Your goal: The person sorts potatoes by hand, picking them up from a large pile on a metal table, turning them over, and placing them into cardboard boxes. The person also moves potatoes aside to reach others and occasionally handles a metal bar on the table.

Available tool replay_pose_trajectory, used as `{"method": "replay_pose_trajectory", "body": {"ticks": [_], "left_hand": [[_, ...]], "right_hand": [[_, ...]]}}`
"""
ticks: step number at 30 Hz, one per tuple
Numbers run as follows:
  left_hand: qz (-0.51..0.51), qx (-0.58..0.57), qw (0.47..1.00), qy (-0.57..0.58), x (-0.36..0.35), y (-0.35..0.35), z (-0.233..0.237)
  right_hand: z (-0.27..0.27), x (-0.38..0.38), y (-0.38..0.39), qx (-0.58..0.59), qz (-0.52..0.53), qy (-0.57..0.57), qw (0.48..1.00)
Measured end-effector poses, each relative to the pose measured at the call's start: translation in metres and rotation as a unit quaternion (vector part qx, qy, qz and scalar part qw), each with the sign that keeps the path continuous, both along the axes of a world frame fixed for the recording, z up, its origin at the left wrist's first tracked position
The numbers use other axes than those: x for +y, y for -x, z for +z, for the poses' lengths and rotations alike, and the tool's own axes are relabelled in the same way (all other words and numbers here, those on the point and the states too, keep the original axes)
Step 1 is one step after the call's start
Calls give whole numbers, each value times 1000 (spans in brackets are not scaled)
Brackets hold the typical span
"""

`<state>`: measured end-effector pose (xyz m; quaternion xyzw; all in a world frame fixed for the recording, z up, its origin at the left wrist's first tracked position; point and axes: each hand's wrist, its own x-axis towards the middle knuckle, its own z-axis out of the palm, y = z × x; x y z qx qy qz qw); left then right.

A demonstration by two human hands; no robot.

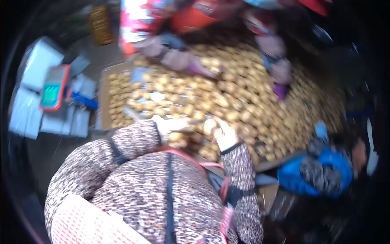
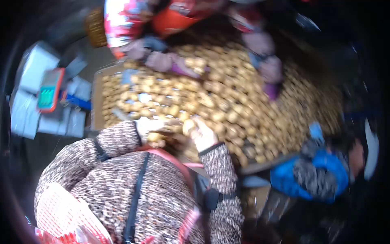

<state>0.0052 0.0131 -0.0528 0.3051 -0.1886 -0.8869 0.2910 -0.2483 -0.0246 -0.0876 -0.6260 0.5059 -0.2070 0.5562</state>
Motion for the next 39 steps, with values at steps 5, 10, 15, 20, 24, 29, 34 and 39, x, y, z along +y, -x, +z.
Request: {"method": "replay_pose_trajectory", "body": {"ticks": [5,10,15,20,24,29,34,39], "left_hand": [[218,-25,961,-167,20,-61,-36],[376,189,895,-149,45,-201,-112],[521,19,828,-208,44,-257,-109],[463,-126,853,-205,56,-209,-109],[196,-278,938,-61,42,-109,-57],[19,-408,897,171,33,-59,-59],[77,-395,905,139,29,-60,-65],[84,-386,911,120,21,-59,-81]], "right_hand": [[-19,2,-34,-361,-22,-174,916],[-35,11,33,-101,-112,-70,986],[-51,23,53,-57,-137,-25,989],[-110,2,171,-22,-213,-95,972],[-86,-22,194,298,-244,33,922],[-119,-81,196,446,-215,80,865],[-74,-78,95,544,-139,89,823],[-89,-90,51,488,-211,20,847]]}}
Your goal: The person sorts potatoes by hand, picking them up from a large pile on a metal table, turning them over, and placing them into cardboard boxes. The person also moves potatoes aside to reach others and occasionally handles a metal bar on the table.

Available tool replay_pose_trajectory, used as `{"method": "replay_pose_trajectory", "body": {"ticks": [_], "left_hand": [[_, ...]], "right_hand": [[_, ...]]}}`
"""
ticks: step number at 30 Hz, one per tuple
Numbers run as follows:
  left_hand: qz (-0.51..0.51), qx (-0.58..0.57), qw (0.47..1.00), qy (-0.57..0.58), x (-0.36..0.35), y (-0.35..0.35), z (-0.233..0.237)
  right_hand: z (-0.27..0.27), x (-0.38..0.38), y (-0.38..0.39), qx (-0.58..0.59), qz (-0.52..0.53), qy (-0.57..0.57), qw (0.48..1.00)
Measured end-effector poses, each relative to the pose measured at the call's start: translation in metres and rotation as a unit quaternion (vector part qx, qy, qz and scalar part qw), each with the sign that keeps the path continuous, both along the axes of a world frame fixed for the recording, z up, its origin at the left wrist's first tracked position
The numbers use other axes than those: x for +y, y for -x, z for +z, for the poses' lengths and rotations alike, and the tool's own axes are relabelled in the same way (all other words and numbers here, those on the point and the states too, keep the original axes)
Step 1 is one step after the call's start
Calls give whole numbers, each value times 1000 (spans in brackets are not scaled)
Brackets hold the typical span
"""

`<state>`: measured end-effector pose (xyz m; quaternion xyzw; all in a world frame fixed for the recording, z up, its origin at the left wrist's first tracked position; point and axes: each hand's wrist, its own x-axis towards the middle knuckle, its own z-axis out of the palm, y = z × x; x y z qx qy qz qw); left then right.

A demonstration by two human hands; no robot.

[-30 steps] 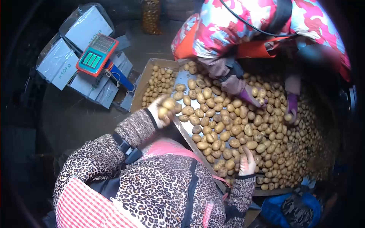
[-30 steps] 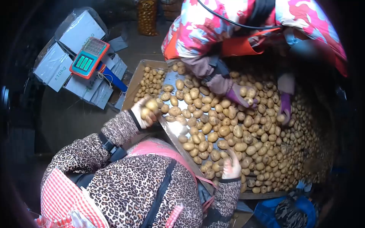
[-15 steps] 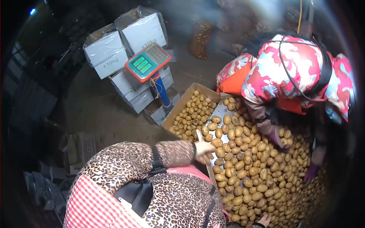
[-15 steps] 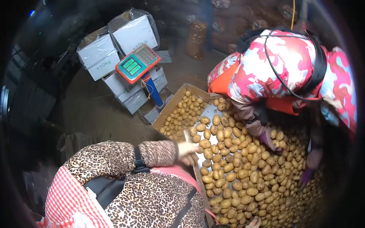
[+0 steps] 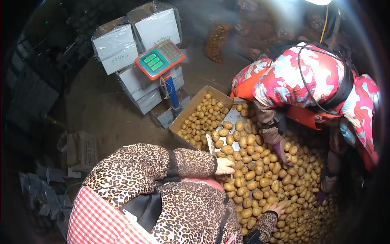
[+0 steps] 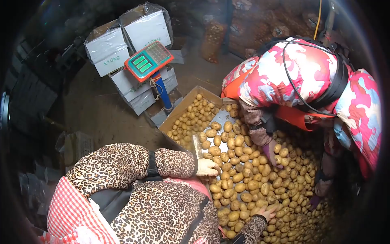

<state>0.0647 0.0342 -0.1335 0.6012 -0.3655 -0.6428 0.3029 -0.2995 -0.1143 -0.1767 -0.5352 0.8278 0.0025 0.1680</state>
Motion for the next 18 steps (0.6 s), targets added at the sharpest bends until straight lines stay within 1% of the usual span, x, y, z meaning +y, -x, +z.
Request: {"method": "replay_pose_trajectory", "body": {"ticks": [2,3,4,5,7,8,9,10,11,12,13,14,15,16,17,18], "left_hand": [[-17,-4,1000,-1,-3,4,-3],[-25,-9,1000,-3,-4,6,-4],[-34,-15,999,-5,-5,9,-6],[-32,-12,999,2,-5,13,-12],[-32,-11,999,-14,-6,19,-12],[-31,-12,999,-23,-6,22,-12],[-80,-97,986,113,-7,18,-33],[-126,-172,945,247,-6,6,-59],[-225,-272,865,358,-3,3,-57],[-281,-365,752,472,-2,-2,-55],[-292,-297,809,416,-4,-5,-60],[-328,-275,803,414,-3,-10,-55],[-263,-284,806,448,6,-6,-26],[-267,-244,766,531,0,-14,-43],[-240,-34,933,266,6,-11,-41],[-51,147,988,-6,13,-7,-38]], "right_hand": [[-16,7,3,-6,107,33,994],[-11,15,-9,4,125,32,992],[-21,25,-13,8,178,59,982],[58,48,-72,-82,79,-46,992],[19,64,-80,8,267,-18,963],[18,79,-94,40,321,-3,946],[11,83,-92,27,342,26,939],[10,85,-92,21,361,50,931],[6,80,-92,-6,406,45,913],[-1,74,-85,-25,428,37,902],[-17,76,-77,-49,492,94,864],[4,90,-81,-69,521,115,843],[29,99,-86,-82,512,27,855],[16,111,-76,-118,529,192,818],[14,125,-63,-147,494,218,829],[12,129,-48,-182,469,254,826]]}}
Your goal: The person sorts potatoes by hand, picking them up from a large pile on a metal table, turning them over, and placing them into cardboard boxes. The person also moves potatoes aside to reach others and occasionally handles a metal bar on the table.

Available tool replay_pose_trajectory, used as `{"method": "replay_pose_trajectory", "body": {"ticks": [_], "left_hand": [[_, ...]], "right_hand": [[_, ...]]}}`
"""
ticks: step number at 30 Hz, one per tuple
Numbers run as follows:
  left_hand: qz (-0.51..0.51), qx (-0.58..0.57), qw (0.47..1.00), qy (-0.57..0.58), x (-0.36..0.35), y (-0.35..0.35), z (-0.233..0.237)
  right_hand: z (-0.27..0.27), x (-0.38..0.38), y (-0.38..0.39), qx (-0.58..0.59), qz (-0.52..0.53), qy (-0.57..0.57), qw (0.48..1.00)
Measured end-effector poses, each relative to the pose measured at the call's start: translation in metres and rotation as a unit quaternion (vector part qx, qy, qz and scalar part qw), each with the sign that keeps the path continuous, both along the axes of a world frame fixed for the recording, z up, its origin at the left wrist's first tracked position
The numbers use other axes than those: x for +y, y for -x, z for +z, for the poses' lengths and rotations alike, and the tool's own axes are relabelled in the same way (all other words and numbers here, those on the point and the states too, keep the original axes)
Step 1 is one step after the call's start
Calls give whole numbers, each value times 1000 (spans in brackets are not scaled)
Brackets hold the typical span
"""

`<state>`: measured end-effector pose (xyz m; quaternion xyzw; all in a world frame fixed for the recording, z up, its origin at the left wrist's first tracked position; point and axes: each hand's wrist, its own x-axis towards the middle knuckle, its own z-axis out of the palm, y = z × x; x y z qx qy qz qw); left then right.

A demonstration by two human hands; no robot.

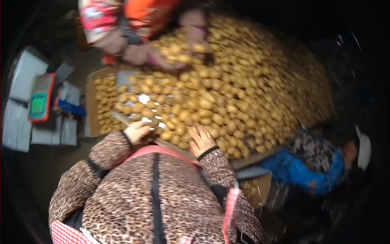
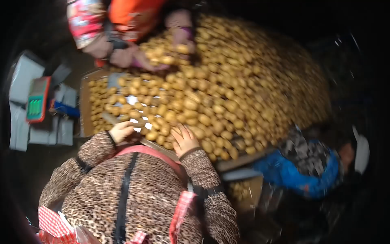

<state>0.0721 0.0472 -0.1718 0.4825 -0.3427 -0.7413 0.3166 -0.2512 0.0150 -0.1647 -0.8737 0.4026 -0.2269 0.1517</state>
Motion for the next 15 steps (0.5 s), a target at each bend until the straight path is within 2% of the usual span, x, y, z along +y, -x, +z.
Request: {"method": "replay_pose_trajectory", "body": {"ticks": [2,3,4,5,8,10,12,14,15], "left_hand": [[29,-88,993,-66,0,-1,12],[27,-78,995,-62,0,-3,7],[29,-69,996,-57,1,-5,2],[32,-62,996,-52,1,-5,1],[20,-53,996,-63,-5,1,14],[6,-60,997,-56,-10,7,19],[1,-54,997,-61,-14,15,31],[15,-53,997,-59,-13,20,35],[21,-67,996,-61,-13,21,38]], "right_hand": [[-3,1,37,16,-94,-49,994],[7,-2,57,70,-166,-95,979],[5,-8,83,53,-217,-154,962],[14,-13,100,54,-295,-149,942],[38,-39,138,59,-371,-126,918],[51,-63,135,48,-388,-158,907],[32,-97,132,38,-389,-156,907],[35,-131,105,141,-381,-306,861],[32,-127,83,161,-370,-270,874]]}}
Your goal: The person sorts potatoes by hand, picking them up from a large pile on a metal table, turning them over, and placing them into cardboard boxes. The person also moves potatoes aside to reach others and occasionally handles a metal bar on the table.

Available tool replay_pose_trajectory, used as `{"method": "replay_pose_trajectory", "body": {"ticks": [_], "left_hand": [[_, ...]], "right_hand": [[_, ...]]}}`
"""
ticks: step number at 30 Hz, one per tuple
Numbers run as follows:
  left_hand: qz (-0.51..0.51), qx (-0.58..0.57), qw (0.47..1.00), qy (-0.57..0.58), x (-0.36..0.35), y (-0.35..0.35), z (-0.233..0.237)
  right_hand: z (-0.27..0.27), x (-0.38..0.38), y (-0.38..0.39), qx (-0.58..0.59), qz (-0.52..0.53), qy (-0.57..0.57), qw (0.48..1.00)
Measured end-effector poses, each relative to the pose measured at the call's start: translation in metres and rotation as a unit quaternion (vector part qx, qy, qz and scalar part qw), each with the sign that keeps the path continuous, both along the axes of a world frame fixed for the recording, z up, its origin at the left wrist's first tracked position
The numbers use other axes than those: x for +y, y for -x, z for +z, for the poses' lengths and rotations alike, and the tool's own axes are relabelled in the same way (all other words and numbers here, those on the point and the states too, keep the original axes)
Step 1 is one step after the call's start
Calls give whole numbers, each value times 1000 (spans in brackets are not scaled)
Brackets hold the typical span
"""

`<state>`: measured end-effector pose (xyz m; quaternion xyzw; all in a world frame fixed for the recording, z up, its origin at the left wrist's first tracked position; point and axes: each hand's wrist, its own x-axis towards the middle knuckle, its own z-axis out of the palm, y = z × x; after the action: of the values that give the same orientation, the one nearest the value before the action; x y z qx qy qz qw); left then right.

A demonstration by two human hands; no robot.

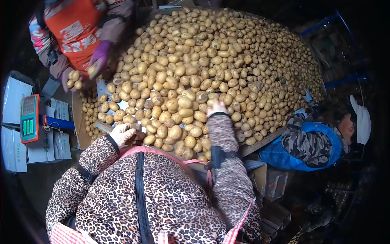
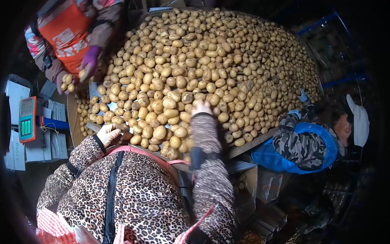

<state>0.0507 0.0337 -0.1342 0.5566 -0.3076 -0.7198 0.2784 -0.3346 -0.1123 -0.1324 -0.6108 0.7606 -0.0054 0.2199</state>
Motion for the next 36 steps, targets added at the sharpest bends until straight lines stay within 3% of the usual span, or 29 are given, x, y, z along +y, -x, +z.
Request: {"method": "replay_pose_trajectory", "body": {"ticks": [1,5,7,9,11,13,14,15,17,19,21,23,25,27,31,33,34,35,36], "left_hand": [[4,-14,1000,-2,-3,4,3],[4,-50,998,42,-10,12,3],[4,-57,997,44,-15,16,-12],[-10,-63,996,57,-15,17,-16],[2,-40,999,32,-14,20,-7],[-12,-32,999,7,-16,19,1],[11,10,1000,27,-12,13,-19],[8,3,999,31,-11,15,-18],[5,-12,999,48,-19,19,-16],[-5,-17,997,79,-16,13,-30],[-17,-25,998,56,-21,13,-26],[-30,-43,997,53,-21,17,-18],[-25,-50,998,39,-21,21,-12],[-19,-37,998,39,-22,25,-5],[-30,-23,996,86,-21,17,-15],[-31,-30,995,92,-21,16,-8],[-34,-26,996,84,-28,24,2],[-40,-22,996,72,-32,37,12],[-71,-37,991,103,-39,51,20]], "right_hand": [[-3,2,-17,25,26,26,999],[1,13,-57,-129,-22,9,991],[-40,33,-69,-52,175,12,983],[-28,67,-63,-34,276,172,945],[-20,62,-24,-117,224,181,950],[-12,47,21,-40,129,132,982],[-19,53,44,5,152,165,974],[-8,51,49,-9,109,-17,994],[17,47,53,14,103,-152,983],[16,40,73,72,138,-156,975],[28,25,72,33,76,-29,996],[26,2,62,-38,67,-1,997],[-22,-27,49,72,215,-137,964],[2,-40,15,148,185,-230,944],[25,-41,11,163,145,-210,953],[2,-30,48,-34,82,-105,990],[-6,-17,54,-162,-2,-66,984],[-10,-1,50,-437,-197,-103,872],[-4,22,35,-581,-236,-44,778]]}}
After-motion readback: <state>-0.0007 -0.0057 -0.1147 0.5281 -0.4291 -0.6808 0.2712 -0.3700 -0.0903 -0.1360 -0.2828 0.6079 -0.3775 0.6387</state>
